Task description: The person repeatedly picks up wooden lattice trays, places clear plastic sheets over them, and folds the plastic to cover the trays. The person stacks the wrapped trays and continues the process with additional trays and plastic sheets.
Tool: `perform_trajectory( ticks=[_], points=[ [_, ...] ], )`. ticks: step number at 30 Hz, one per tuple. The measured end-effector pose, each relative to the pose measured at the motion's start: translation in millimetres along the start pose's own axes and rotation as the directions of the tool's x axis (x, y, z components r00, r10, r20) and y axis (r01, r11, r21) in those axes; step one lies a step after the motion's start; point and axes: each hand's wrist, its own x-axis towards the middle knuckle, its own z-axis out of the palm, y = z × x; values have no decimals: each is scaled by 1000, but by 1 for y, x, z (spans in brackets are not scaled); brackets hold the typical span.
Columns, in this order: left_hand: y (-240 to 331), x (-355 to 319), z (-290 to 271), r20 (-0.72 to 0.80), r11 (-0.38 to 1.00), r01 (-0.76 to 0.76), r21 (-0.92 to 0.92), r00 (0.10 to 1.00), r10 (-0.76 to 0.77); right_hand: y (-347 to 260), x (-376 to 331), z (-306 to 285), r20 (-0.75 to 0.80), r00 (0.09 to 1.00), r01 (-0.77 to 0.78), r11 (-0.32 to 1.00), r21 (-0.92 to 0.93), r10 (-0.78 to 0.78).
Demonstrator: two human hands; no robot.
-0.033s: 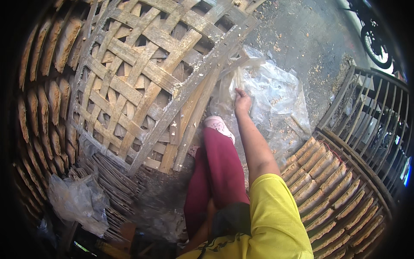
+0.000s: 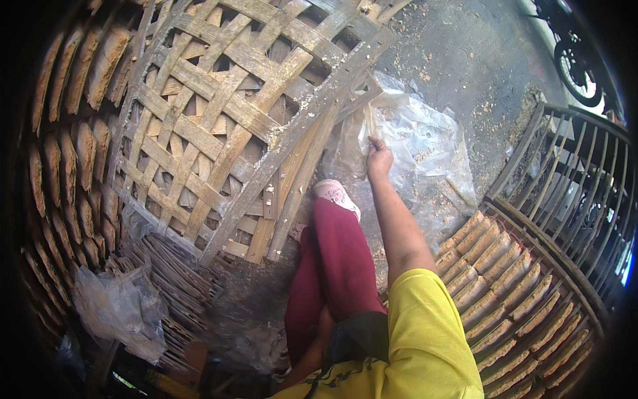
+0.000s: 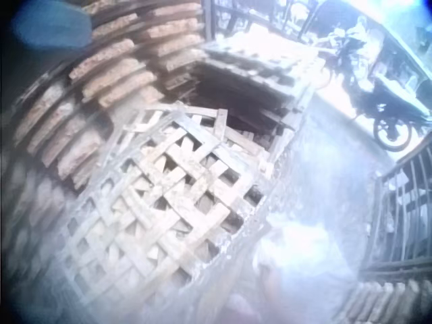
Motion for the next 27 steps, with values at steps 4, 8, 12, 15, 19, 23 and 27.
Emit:
perform_trajectory(
  ticks=[4, 8, 12, 15, 19, 23, 27],
  points=[
    [-13, -17, 14, 17, 998, -24, -58, 1000, 25, -21, 3, -108, 24, 984, 181, 970, -160, -179],
    [-13, -16, 2, 37, 957, -41, -288, 998, 54, -40, 22, -200, -46, 998, 52, 942, 332, -38],
    [12, -15, -41, 16, 858, -63, -510, 996, 83, -105, 9, -283, -55, 997, 68, 925, 374, -51],
    [35, -19, -80, -27, 830, -92, -549, 995, 92, -147, 3, -335, -69, 995, 102, 825, 556, -76],
    [77, -18, -117, 56, 742, -128, -658, 974, 218, -182, 1, -387, -95, 987, 156, 662, 733, -129],
    [179, -18, -155, 66, 578, -254, -775, 878, 475, -218, -13, -401, 240, 971, -210, 442, 872, -14],
    [287, -3, -169, 307, 312, 173, -934, 833, 459, -264, -68, -391, 272, 962, -249, 410, 877, 2]
  ],
)
